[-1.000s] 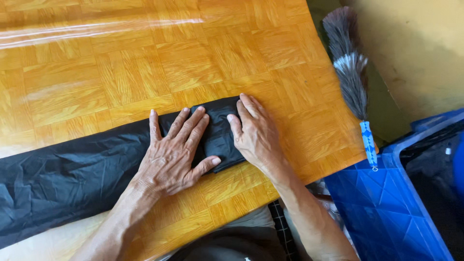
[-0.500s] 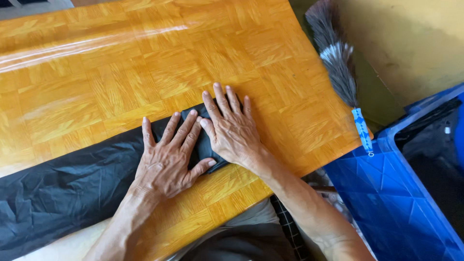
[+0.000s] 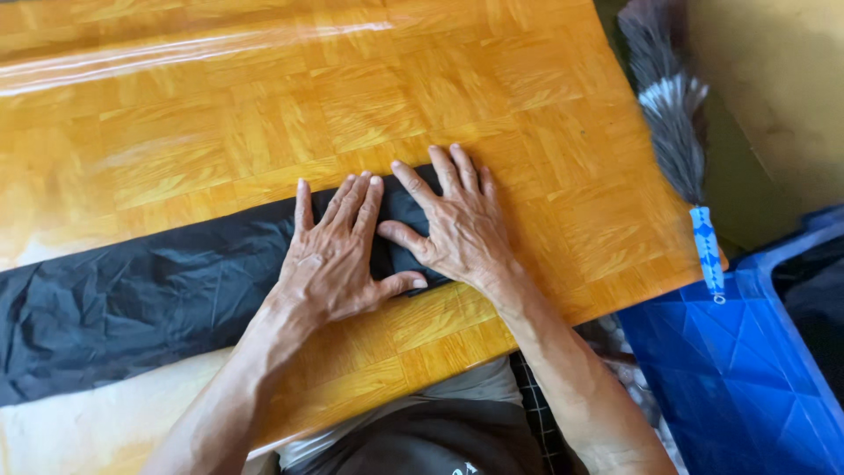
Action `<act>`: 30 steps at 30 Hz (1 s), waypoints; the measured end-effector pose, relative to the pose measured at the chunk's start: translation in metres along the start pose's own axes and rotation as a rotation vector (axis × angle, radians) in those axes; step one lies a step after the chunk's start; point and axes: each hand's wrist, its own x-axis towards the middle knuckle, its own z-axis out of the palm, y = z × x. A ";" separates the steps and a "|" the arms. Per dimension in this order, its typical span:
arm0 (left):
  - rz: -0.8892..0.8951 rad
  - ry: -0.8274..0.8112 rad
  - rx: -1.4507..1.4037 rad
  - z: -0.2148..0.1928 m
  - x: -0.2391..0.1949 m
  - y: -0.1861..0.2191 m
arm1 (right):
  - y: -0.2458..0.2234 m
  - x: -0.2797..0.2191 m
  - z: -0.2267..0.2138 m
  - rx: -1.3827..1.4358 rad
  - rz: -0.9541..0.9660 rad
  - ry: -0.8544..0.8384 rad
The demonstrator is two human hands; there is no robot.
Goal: The person folds a pair of black pants on a wooden table. They smooth the fabric, fold the legs together, roll the pants into a tight cylinder, and then fold the roll into a compact bundle.
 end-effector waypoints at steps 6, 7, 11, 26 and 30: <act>-0.035 0.130 0.111 -0.018 -0.008 0.009 | 0.000 -0.001 -0.001 -0.031 -0.001 0.024; -0.070 0.130 0.130 -0.018 -0.008 0.012 | 0.001 0.000 -0.004 -0.015 -0.038 0.024; -0.045 -0.130 -0.037 -0.012 -0.014 0.009 | -0.004 0.004 -0.005 0.051 0.064 -0.242; -0.055 -0.320 -0.141 -0.023 -0.003 0.004 | -0.014 -0.048 -0.033 0.125 0.104 -0.070; -0.064 -0.313 -0.180 -0.027 -0.001 0.002 | -0.018 -0.068 -0.015 0.109 0.176 0.067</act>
